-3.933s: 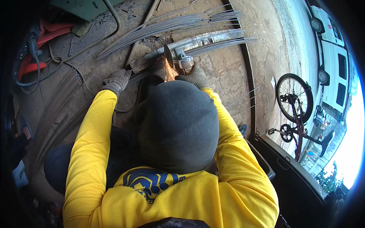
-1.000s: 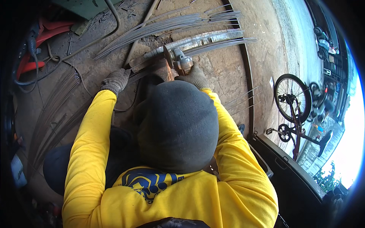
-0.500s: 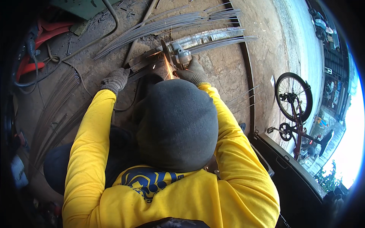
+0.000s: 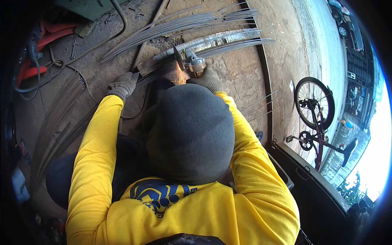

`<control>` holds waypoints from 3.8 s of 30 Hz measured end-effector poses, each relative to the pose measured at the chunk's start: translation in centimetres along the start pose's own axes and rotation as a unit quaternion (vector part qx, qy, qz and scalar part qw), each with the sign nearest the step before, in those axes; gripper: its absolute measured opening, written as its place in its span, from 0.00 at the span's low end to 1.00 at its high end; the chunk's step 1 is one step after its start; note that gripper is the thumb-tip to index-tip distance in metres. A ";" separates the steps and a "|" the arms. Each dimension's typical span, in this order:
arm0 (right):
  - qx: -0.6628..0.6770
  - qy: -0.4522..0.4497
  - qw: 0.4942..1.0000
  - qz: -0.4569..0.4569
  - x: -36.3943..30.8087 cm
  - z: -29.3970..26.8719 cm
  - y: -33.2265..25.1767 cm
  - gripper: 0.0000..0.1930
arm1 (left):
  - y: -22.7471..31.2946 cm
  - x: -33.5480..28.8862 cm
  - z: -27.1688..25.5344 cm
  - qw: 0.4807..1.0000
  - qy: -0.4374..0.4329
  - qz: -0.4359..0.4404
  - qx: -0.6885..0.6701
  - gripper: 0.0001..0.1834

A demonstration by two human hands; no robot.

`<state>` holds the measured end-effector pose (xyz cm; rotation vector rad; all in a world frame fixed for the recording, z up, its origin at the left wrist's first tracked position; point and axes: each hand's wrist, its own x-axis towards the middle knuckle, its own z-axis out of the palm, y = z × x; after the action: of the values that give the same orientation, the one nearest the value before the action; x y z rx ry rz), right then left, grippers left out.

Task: The person uses an angle grinder to cut through several long metal bars one at a time while holding them down on the floor.

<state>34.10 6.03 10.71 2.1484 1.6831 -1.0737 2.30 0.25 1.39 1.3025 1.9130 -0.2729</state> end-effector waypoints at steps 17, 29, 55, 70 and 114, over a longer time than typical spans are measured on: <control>0.040 0.049 0.993 -0.101 4.4 2.0 2.9 0.53 | 0.8 -0.4 -0.1 1.000 -0.017 0.003 0.018 0.32; 0.006 -0.002 1.000 -0.011 0.9 0.5 1.0 0.54 | 0.7 -0.7 -0.5 1.000 -0.017 -0.005 0.003 0.35; 0.162 0.049 0.985 -0.037 2.9 1.4 1.9 0.49 | -0.3 -0.5 0.4 1.000 0.011 0.009 0.003 0.35; 0.195 0.048 0.979 0.023 -2.2 1.2 4.0 0.49 | -0.1 -1.6 -0.2 0.992 0.097 0.049 -0.063 0.24; 0.199 0.085 0.975 0.056 -2.9 2.0 6.3 0.49 | -8.9 -2.4 -0.1 0.998 0.006 -0.026 0.059 0.23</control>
<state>38.73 0.62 9.54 2.6135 1.4893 -1.3193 -4.96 -5.35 0.97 1.3353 1.9682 -0.4106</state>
